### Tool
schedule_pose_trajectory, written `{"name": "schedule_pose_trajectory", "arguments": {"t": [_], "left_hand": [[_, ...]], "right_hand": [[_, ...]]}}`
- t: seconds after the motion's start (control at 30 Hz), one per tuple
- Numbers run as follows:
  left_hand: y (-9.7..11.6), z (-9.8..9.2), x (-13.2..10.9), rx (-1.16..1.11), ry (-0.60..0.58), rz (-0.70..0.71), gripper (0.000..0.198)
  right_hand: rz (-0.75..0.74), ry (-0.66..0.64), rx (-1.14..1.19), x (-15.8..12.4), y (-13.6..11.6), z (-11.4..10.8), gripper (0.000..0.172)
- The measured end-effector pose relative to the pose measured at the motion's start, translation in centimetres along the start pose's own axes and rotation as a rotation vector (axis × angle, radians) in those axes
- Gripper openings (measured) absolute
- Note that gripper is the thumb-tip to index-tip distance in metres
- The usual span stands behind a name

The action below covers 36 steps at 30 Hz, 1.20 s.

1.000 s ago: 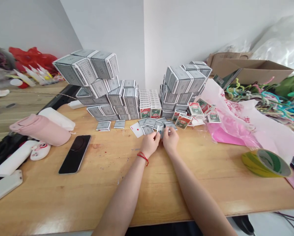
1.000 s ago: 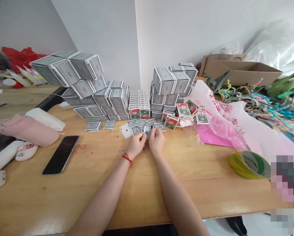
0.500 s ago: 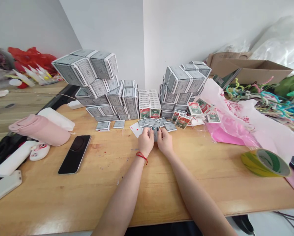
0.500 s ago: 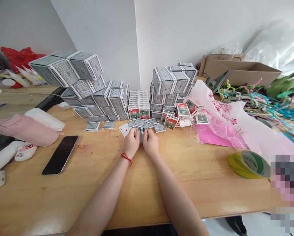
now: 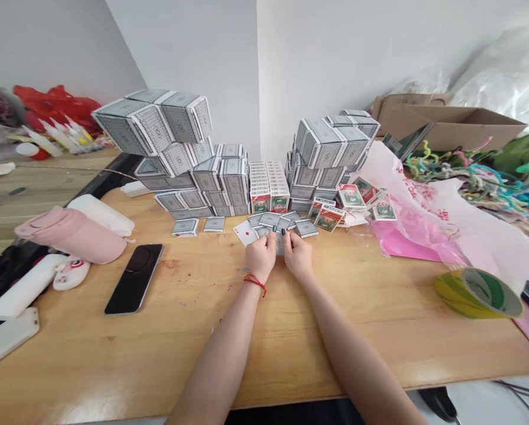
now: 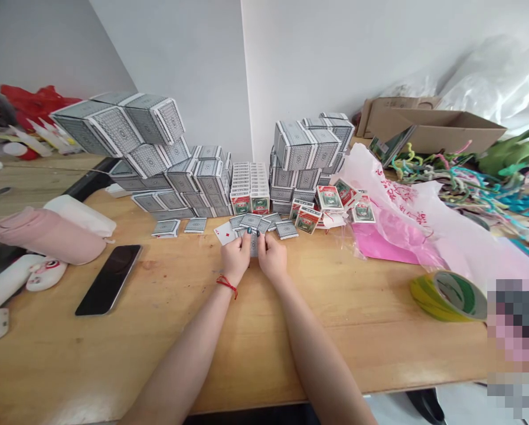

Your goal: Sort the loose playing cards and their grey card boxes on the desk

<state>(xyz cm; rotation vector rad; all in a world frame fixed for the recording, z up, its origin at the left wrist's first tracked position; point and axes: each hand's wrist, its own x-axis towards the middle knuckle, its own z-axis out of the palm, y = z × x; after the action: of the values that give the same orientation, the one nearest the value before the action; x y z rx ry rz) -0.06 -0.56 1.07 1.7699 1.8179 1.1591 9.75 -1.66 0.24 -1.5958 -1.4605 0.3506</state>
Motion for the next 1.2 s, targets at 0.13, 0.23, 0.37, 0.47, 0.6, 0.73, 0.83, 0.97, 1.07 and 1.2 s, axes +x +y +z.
{"name": "schedule_pose_trajectory", "arguments": {"t": [0.13,0.23,0.37,0.47,0.6,0.73,0.83,0.97,1.07,1.2], "left_hand": [[0.1,-0.1,-0.2,-0.068,0.014,0.033,0.049],[0.1,0.0,-0.3,-0.108,-0.025,0.082,0.049],[0.1,0.0,-0.2,-0.121,-0.072,0.111,0.05],[0.1,0.0,-0.1,-0.112,-0.098,0.092,0.052],[-0.2,-0.2,-0.1,-0.08,-0.118,0.065,0.05],[-0.4,-0.3,0.1,0.027,-0.001,0.197,0.034],[-0.4,-0.3,0.2,0.105,0.064,0.283,0.018],[-0.7,0.1,0.0,0.221,0.032,0.252,0.032],[-1.1,0.4,-0.2,0.299,-0.026,0.195,0.043],[-1.5,0.4,0.0,0.344,-0.088,0.2,0.044]], "right_hand": [[0.034,0.072,0.018,0.1,-0.1,0.0,0.041],[0.079,0.086,0.054,0.2,-0.1,-0.2,0.042],[0.123,0.038,0.096,0.4,0.0,-0.4,0.046],[0.147,0.017,0.132,0.4,0.2,-0.3,0.047],[0.245,0.012,0.207,0.6,0.6,-0.3,0.045],[0.395,0.015,0.375,1.2,1.2,-0.3,0.04],[0.447,0.014,0.476,1.4,1.5,-0.1,0.043],[0.417,0.038,0.486,1.3,1.5,0.1,0.049],[0.403,0.07,0.476,1.2,1.6,0.0,0.048],[0.38,0.031,0.462,1.1,1.6,0.0,0.034]]}}
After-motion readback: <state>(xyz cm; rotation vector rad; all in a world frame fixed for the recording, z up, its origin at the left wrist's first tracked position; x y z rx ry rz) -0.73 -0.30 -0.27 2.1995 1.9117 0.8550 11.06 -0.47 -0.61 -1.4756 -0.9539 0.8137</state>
